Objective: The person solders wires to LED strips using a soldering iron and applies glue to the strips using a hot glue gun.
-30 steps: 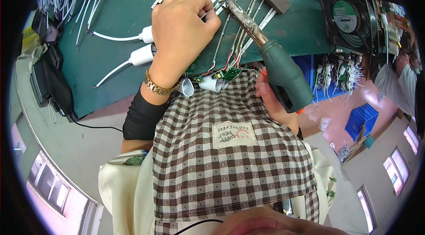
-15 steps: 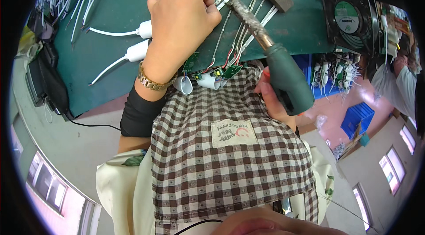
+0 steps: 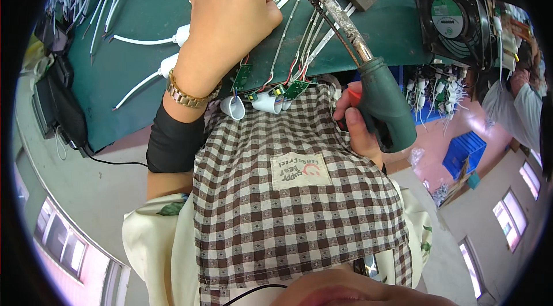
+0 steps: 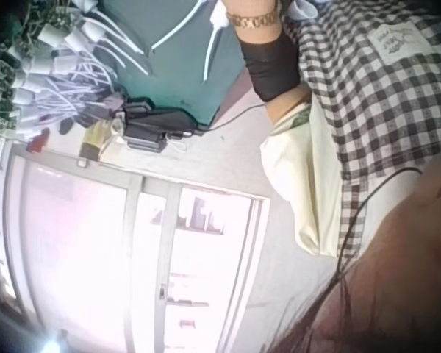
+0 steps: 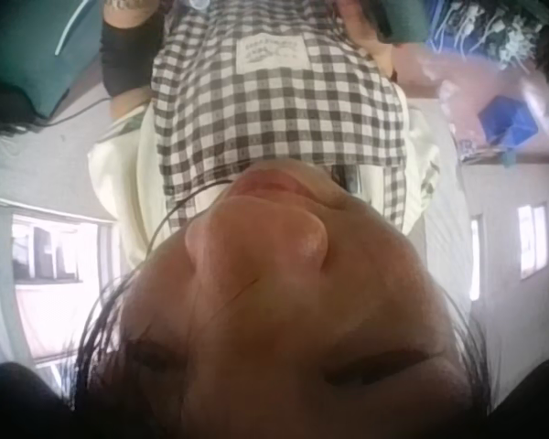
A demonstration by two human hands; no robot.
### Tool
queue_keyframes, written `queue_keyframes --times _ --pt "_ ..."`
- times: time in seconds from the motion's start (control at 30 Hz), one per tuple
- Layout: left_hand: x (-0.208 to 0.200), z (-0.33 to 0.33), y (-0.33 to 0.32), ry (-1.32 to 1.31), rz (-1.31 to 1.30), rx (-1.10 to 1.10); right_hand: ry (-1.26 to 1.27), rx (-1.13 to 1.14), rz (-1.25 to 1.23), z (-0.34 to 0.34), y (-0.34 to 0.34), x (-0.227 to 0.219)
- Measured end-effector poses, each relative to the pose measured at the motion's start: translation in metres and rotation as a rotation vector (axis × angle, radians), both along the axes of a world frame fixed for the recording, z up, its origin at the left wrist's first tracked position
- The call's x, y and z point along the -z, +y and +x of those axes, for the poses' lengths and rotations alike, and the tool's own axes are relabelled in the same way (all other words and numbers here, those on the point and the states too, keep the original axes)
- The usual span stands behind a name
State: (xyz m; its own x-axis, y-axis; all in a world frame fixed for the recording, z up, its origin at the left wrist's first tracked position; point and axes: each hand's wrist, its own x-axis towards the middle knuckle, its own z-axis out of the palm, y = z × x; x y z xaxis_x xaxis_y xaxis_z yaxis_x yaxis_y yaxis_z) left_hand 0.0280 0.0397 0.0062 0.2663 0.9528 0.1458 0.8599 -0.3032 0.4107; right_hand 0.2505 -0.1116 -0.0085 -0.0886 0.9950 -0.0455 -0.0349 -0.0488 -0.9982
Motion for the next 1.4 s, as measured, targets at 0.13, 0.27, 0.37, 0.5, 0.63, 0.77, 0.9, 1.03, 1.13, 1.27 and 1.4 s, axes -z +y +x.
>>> queue_keyframes --times 0.13,0.27,0.37,0.5,0.63,0.77,0.9,1.03,1.13,1.27,1.4 --pt "-0.004 0.001 -0.001 0.082 0.007 0.028 -0.016 0.005 0.000 0.001 -0.003 0.004" --pt "-0.002 -0.001 0.002 0.046 0.022 0.041 -0.009 0.027 -0.019 0.000 -0.004 0.003" --pt "-0.001 -0.001 0.003 0.114 0.060 0.055 -0.006 0.023 -0.020 0.002 -0.003 0.005" --pt "-0.003 -0.001 0.004 0.153 0.093 0.070 -0.029 0.033 -0.040 0.002 -0.002 0.003" --pt "-0.001 -0.008 0.003 0.118 0.090 0.103 -0.026 0.040 0.043 0.002 -0.005 0.008" --pt "-0.003 -0.009 0.001 0.050 0.055 0.124 0.130 0.157 0.032 0.000 -0.013 0.008" --pt "-0.006 -0.009 0.001 0.124 0.059 0.167 0.127 0.163 0.023 0.004 -0.010 0.004" --pt "-0.021 -0.024 -0.009 -0.079 0.128 0.236 0.134 0.136 0.079 0.009 -0.010 0.016" --pt "-0.027 -0.058 -0.019 -0.141 -0.017 0.075 0.115 0.123 0.112 0.010 -0.011 0.014" --pt "-0.026 -0.085 -0.028 -0.042 -0.146 0.126 0.083 0.179 0.020 0.010 -0.010 0.010" --pt "-0.030 -0.080 -0.055 -0.130 -0.339 0.219 0.053 0.126 0.040 0.010 -0.013 0.003"
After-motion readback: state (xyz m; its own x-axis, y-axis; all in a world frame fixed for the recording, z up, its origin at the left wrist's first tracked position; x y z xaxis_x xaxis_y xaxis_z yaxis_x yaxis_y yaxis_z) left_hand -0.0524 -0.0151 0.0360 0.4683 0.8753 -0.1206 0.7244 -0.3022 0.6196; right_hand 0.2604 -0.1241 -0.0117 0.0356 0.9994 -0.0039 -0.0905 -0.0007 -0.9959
